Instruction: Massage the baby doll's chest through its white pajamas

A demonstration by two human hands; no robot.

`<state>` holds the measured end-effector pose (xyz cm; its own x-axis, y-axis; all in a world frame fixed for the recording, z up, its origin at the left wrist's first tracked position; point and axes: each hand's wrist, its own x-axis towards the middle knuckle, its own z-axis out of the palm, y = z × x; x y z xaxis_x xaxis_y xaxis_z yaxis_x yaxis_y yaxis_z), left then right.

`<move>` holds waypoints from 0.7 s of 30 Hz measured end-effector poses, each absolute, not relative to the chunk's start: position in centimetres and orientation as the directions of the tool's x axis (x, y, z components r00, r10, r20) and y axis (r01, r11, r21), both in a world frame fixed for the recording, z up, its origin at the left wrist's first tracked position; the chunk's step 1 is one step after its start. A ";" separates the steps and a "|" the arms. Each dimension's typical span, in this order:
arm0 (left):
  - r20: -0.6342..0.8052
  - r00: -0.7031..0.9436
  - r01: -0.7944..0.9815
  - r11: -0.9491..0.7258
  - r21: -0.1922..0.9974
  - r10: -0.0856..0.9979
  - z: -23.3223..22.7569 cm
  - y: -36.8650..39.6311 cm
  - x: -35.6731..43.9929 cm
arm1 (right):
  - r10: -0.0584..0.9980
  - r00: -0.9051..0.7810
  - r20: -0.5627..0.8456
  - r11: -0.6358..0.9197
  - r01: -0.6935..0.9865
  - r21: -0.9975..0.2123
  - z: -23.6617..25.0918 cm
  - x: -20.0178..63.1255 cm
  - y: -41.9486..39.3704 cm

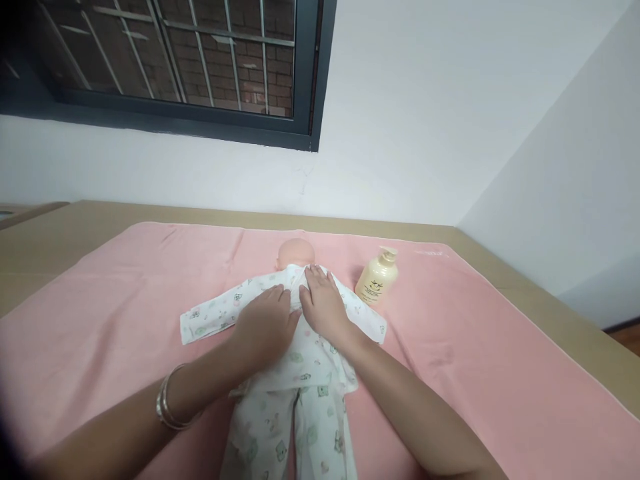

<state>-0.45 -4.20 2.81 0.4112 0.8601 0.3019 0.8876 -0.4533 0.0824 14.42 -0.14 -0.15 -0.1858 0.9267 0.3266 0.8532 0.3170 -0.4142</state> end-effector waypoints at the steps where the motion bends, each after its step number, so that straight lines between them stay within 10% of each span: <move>1: 0.291 0.410 0.886 -0.453 0.100 0.865 3.0 -3.9 -0.5 | 0.928 -0.196 0.318 0.317 0.863 -0.393 -0.1 14.4 -0.2; 10: 0.317 0.279 0.792 -0.403 0.458 0.907 1.8 2.8 -2.3 | 0.895 -0.275 0.352 0.352 0.919 -0.176 0.7 11.9 -4.6; 21: 0.491 0.308 0.840 -0.475 0.262 0.815 -0.9 0.9 -0.6 | 0.913 -0.212 0.349 0.341 0.867 -0.365 0.3 12.9 -2.7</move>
<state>-0.59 0.93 -0.88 0.3082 0.8150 0.4908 0.8400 -0.4753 0.2616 12.93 -2.71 0.28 -0.2122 0.9127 0.3493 0.8665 0.3410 -0.3645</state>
